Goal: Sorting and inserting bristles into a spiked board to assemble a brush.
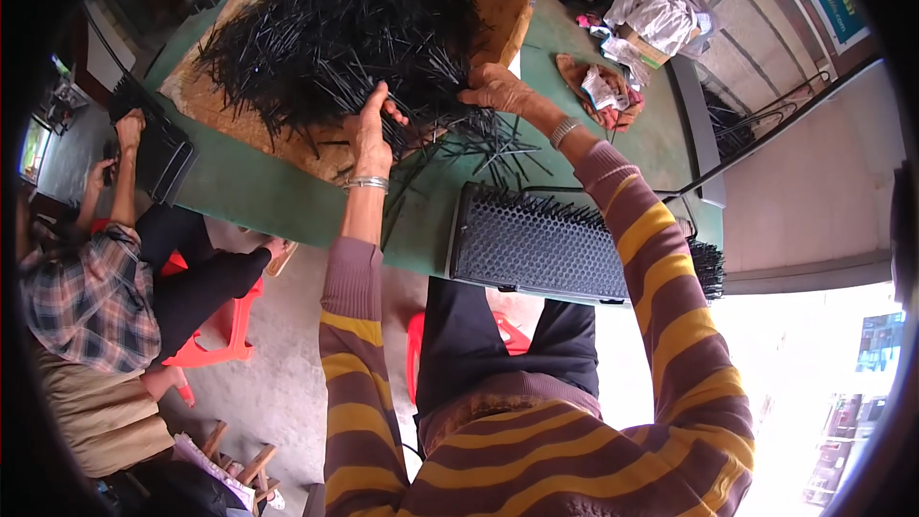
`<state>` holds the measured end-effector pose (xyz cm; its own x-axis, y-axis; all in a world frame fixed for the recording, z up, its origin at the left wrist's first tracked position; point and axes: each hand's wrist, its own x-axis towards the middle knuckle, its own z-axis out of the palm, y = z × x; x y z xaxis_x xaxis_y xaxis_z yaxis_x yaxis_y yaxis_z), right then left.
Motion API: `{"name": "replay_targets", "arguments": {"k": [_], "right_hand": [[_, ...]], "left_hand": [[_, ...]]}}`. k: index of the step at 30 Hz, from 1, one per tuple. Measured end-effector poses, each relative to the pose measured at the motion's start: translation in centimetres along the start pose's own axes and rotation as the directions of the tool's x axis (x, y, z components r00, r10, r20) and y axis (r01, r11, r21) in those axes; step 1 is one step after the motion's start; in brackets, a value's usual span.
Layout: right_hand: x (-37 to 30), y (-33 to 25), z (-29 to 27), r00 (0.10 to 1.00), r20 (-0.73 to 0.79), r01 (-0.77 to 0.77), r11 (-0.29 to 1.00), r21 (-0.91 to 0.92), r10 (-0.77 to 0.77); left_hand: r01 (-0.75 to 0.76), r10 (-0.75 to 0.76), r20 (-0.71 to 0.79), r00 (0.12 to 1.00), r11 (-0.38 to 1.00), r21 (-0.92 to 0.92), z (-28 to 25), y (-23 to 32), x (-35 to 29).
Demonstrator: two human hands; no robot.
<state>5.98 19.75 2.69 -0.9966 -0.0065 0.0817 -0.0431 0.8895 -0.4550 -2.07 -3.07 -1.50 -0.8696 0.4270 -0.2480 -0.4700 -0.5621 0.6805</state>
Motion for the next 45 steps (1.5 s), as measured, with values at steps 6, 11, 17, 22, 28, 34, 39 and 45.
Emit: {"name": "replay_targets", "arguments": {"k": [6, 11, 17, 22, 28, 34, 39, 45], "right_hand": [[1.7, -6.1, -2.1, 0.992, 0.041, -0.128, 0.969, 0.211, 0.122], [2.3, -8.3, -1.7, 0.956, 0.174, -0.292, 0.822, 0.488, 0.236], [1.8, -8.9, -0.4, 0.996, 0.083, 0.021, 0.978, 0.207, -0.039], [0.3, -9.0, -2.1, 0.977, -0.168, 0.034, 0.676, 0.736, 0.133], [-1.8, -10.1, 0.9, 0.952, 0.251, -0.306, 0.534, 0.788, 0.175], [-2.3, -9.5, 1.7, 0.951, 0.286, -0.309, 0.435, 0.846, 0.120], [-2.3, -10.5, 2.9, 0.928, 0.357, -0.372, 0.208, 0.905, 0.109], [-2.5, -12.1, 4.8, 0.915, 0.337, -0.360, 0.068, 0.931, 0.224]], "left_hand": [[0.204, -0.181, 0.147, 0.972, 0.966, -0.160, -0.1, -1.3, 0.6], [0.216, -0.205, 0.095, 0.974, 0.969, -0.123, 3.6, -2.8, 0.6], [0.219, -0.172, 0.263, 0.949, 0.962, -0.162, 3.3, -1.0, 1.5], [0.247, -0.195, 0.197, 0.961, 0.925, -0.288, 2.9, 1.1, 1.7], [0.190, -0.150, 0.140, 0.979, 0.922, -0.338, 3.9, 2.7, 2.1], [0.127, -0.100, 0.086, 0.991, 0.893, -0.432, 4.6, 3.0, 1.5], [0.089, -0.075, 0.048, 0.996, 0.854, -0.512, 3.1, 2.4, 3.1], [0.045, 0.010, 0.088, 0.996, 0.798, -0.600, 3.0, 2.1, 3.4]]}}
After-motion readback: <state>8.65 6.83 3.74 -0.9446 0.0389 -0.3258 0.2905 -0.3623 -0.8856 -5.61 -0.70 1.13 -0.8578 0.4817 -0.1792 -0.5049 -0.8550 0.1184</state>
